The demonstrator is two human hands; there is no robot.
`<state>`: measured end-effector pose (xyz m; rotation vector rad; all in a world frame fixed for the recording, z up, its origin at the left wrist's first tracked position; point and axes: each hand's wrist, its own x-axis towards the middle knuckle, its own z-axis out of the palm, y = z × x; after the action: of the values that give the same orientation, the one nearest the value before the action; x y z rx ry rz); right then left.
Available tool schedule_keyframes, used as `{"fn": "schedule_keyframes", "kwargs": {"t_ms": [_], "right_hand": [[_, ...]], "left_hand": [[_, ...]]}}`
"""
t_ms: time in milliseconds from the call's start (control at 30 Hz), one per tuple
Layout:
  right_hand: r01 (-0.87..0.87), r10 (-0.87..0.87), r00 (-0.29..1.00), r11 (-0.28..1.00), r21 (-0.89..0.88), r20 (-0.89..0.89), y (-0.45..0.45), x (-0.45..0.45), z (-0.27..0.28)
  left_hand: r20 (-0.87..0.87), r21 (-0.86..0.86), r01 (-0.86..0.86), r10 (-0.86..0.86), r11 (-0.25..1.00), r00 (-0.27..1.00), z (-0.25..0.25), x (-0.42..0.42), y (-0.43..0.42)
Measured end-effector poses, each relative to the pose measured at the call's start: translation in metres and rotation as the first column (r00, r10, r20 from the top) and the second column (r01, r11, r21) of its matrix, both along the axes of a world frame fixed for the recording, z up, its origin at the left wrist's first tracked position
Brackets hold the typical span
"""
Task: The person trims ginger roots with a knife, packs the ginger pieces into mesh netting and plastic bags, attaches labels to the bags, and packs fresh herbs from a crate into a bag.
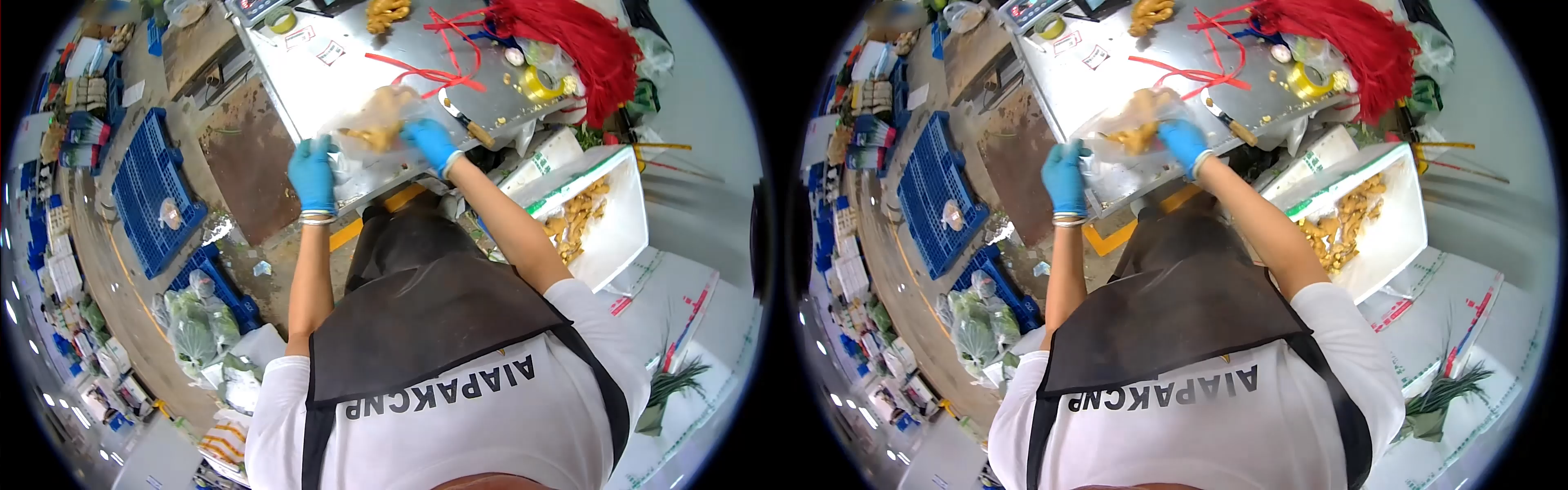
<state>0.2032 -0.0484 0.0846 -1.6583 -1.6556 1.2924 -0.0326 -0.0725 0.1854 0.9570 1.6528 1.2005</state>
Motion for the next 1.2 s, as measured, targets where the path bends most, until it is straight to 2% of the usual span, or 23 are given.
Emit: {"fn": "schedule_keyframes", "kwargs": {"t_ms": [33,67,100,133,233,267,333,367,433,467,500,533,567,600,633,700,800,867,900,933,1033,1133,1200], "right_hand": [[0.015,-0.015,1.000,1.000,0.020,-0.020,0.008,0.002,-0.001],[0.031,-0.029,0.999,0.999,0.041,-0.041,0.015,0.005,-0.001],[0.140,-0.145,0.961,0.989,-0.035,-0.236,0.022,-0.004,0.020],[0.138,-0.156,0.885,0.988,-0.073,-0.439,0.023,-0.034,0.075],[-0.126,-0.182,0.464,0.955,-0.268,-0.867,0.044,-0.088,0.119],[-0.207,-0.354,0.238,0.891,-0.403,-0.904,0.056,-0.111,0.110],[-0.246,-0.481,0.222,0.814,-0.526,-0.848,0.070,-0.158,0.101],[-0.265,-0.542,0.218,0.767,-0.584,-0.811,0.076,-0.181,0.094],[-0.329,-0.573,0.313,0.683,-0.652,-0.758,0.094,-0.225,0.056],[-0.375,-0.598,0.344,0.620,-0.689,-0.724,0.105,-0.247,0.032],[-0.414,-0.620,0.377,0.552,-0.724,-0.689,0.114,-0.269,0.012],[-0.412,-0.614,0.446,0.505,-0.759,-0.651,0.120,-0.293,-0.002],[-0.401,-0.606,0.510,0.460,-0.792,-0.610,0.125,-0.317,-0.013],[-0.381,-0.596,0.570,0.417,-0.825,-0.565,0.125,-0.337,-0.025],[-0.347,-0.586,0.603,0.417,-0.840,-0.540,0.124,-0.352,-0.044],[-0.269,-0.567,0.666,0.423,-0.865,-0.484,0.122,-0.374,-0.086],[-0.205,-0.678,0.649,0.283,-0.937,-0.346,0.114,-0.373,-0.113],[-0.244,-0.604,0.694,0.316,-0.917,-0.392,0.101,-0.351,-0.096],[-0.266,-0.559,0.712,0.344,-0.901,-0.424,0.096,-0.339,-0.079],[-0.316,-0.457,0.740,0.411,-0.856,-0.493,0.091,-0.325,-0.063],[-0.396,-0.232,0.796,0.498,-0.771,-0.559,0.069,-0.281,-0.017],[-0.452,-0.056,0.837,0.491,-0.745,-0.545,0.048,-0.253,0.019],[-0.497,0.028,0.836,0.463,-0.734,-0.548,0.040,-0.241,0.028]], "left_hand": [[0.113,0.080,-0.058,0.049,0.995,0.992,0.008,-0.017,0.007],[0.114,0.093,-0.060,0.049,0.994,0.992,0.031,-0.031,0.010],[0.111,0.103,-0.069,0.058,0.992,0.992,0.053,-0.048,0.010],[0.138,0.128,-0.129,0.111,0.983,0.984,0.061,-0.067,0.012],[0.100,0.126,-0.213,0.201,0.969,0.974,0.068,-0.150,0.006],[0.126,0.094,-0.222,0.209,0.970,0.970,0.072,-0.173,-0.003],[0.119,0.046,-0.241,0.234,0.969,0.965,0.063,-0.216,-0.029],[0.078,-0.029,-0.254,0.255,0.967,0.964,0.051,-0.233,-0.042],[-0.007,-0.173,-0.279,0.282,0.945,0.959,0.027,-0.264,-0.061],[-0.126,-0.196,-0.310,0.290,0.930,0.949,0.014,-0.271,-0.066],[-0.147,-0.231,-0.316,0.288,0.920,0.946,-0.031,-0.295,-0.074],[-0.153,-0.207,-0.317,0.289,0.926,0.945,-0.044,-0.298,-0.071],[-0.176,-0.173,-0.344,0.315,0.923,0.933,-0.087,-0.311,-0.070],[-0.067,-0.197,-0.406,0.401,0.892,0.913,-0.145,-0.327,-0.070],[-0.088,-0.169,-0.443,0.434,0.880,0.896,-0.199,-0.340,-0.071],[-0.068,-0.174,-0.495,0.491,0.851,0.868,-0.260,-0.348,-0.075],[-0.065,-0.290,-0.494,0.499,0.819,0.864,-0.267,-0.338,-0.076],[-0.149,-0.346,-0.453,0.428,0.822,0.891,-0.242,-0.324,-0.082],[-0.186,-0.360,-0.433,0.391,0.827,0.902,-0.228,-0.317,-0.080],[-0.107,-0.372,-0.443,0.436,0.816,0.893,-0.229,-0.311,-0.083],[0.046,-0.369,-0.449,0.498,0.814,0.866,-0.267,-0.297,-0.099],[0.138,-0.357,-0.449,0.521,0.819,0.842,-0.230,-0.279,-0.095],[0.119,-0.405,-0.421,0.503,0.812,0.856,-0.194,-0.275,-0.090]]}}
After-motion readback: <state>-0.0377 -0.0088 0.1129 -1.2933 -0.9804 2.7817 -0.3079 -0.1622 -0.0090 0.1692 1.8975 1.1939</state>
